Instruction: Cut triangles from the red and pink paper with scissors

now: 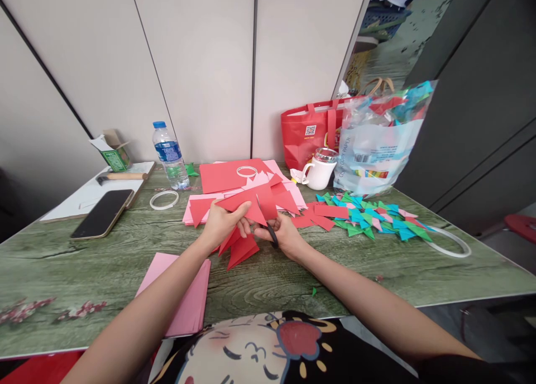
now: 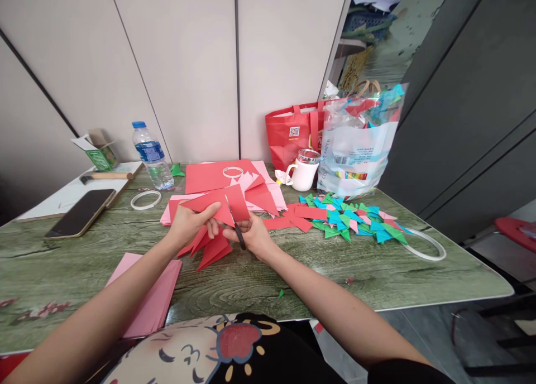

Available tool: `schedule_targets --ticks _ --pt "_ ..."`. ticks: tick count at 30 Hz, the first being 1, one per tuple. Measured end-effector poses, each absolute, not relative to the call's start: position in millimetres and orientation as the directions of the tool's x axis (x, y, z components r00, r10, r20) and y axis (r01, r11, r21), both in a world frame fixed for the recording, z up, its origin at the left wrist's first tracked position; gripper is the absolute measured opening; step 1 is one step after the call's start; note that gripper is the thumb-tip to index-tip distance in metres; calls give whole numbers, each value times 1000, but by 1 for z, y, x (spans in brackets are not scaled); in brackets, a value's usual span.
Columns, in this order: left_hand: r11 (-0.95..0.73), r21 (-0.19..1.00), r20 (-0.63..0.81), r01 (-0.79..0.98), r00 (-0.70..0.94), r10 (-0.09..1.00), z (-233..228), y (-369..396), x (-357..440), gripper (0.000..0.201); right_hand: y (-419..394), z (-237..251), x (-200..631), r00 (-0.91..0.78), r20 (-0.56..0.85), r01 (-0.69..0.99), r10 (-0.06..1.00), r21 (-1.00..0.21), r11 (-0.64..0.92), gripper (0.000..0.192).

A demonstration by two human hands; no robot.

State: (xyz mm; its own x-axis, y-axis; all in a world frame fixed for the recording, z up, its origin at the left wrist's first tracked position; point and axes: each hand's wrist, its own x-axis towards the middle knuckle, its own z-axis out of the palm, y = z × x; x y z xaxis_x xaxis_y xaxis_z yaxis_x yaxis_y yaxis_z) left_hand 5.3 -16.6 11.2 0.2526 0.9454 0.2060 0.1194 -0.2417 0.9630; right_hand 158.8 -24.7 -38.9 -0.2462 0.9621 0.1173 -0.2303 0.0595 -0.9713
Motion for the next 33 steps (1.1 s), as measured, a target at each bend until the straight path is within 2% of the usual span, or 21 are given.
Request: schedule_targets --ticks 12,22,25,29,33 --pt "-204 974 175 98 246 953 10 -17 6 34 -24 -41 159 -215 158 -191 964 -975 117 46" --pt "-172 984 158 34 255 954 10 -17 8 31 -24 -43 159 -187 137 -153 973 -982 108 41" --pt "-155 988 143 24 263 954 9 -18 9 31 -25 -40 159 -206 129 -163 970 -982 96 47" --pt "-147 988 130 35 306 943 7 -19 10 31 -26 -34 158 -134 147 -195 980 -974 120 60" --pt "-152 988 138 18 325 935 5 -19 10 31 -27 -32 157 -126 148 -198 981 -973 122 63"
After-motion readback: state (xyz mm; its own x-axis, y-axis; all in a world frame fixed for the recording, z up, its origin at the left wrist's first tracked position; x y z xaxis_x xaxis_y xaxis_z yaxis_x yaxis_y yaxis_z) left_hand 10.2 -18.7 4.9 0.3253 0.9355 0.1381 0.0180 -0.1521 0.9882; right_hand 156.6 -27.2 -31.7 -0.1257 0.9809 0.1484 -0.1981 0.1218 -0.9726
